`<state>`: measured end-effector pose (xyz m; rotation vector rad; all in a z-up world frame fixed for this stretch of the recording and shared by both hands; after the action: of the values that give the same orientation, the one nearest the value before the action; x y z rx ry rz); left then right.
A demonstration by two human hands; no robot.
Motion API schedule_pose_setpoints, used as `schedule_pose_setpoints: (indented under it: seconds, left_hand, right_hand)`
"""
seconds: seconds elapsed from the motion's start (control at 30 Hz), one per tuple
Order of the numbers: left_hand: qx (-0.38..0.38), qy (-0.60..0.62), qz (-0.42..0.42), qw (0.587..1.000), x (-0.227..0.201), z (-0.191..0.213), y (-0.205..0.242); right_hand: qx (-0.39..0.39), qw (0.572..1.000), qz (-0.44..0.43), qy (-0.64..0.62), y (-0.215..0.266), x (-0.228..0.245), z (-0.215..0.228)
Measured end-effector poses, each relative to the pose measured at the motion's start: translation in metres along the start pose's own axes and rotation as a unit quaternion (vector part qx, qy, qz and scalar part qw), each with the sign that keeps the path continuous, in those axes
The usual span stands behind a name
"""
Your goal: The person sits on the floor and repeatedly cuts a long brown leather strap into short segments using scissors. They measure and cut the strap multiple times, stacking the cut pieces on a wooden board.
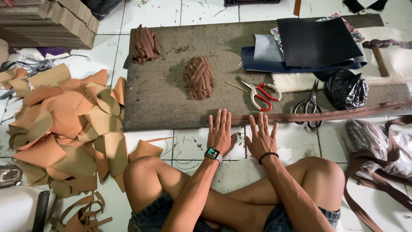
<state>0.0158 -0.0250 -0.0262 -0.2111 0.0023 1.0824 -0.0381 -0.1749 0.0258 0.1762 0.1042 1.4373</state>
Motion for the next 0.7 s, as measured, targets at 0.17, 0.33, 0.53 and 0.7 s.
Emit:
schedule_pose_setpoints:
  seconds: [0.17, 0.33, 0.53, 0.7]
  left_hand:
    - [0.007, -0.026, 0.001, 1.000, -0.002, 0.013, 0.002]
    - [0.001, -0.056, -0.002, 0.998, -0.004, 0.025, 0.003]
    - [-0.027, -0.014, -0.013, 0.999, -0.007, 0.058, 0.004]
    - [-0.012, -0.008, -0.014, 1.000, -0.004, 0.050, 0.005]
  right_hand:
    - [-0.005, 0.999, -0.033, 0.002, -0.004, -0.016, -0.004]
    - [-0.017, 0.994, -0.106, -0.011, -0.010, -0.073, -0.023]
    - [-0.001, 0.989, -0.146, -0.023, -0.012, -0.098, -0.030]
    - [-0.021, 0.984, -0.170, -0.042, -0.012, -0.090, -0.013]
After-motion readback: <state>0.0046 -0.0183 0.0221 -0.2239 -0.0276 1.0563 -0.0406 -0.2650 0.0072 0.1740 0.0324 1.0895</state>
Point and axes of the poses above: each hand's wrist, its own y-axis away from the middle knuckle, its own z-axis out of the back of the hand, x = y × z, the point moved 5 cm from there along -y, towards the middle knuckle, and after that the axes turned 6 degrees about -y, right-handed, at the moved point
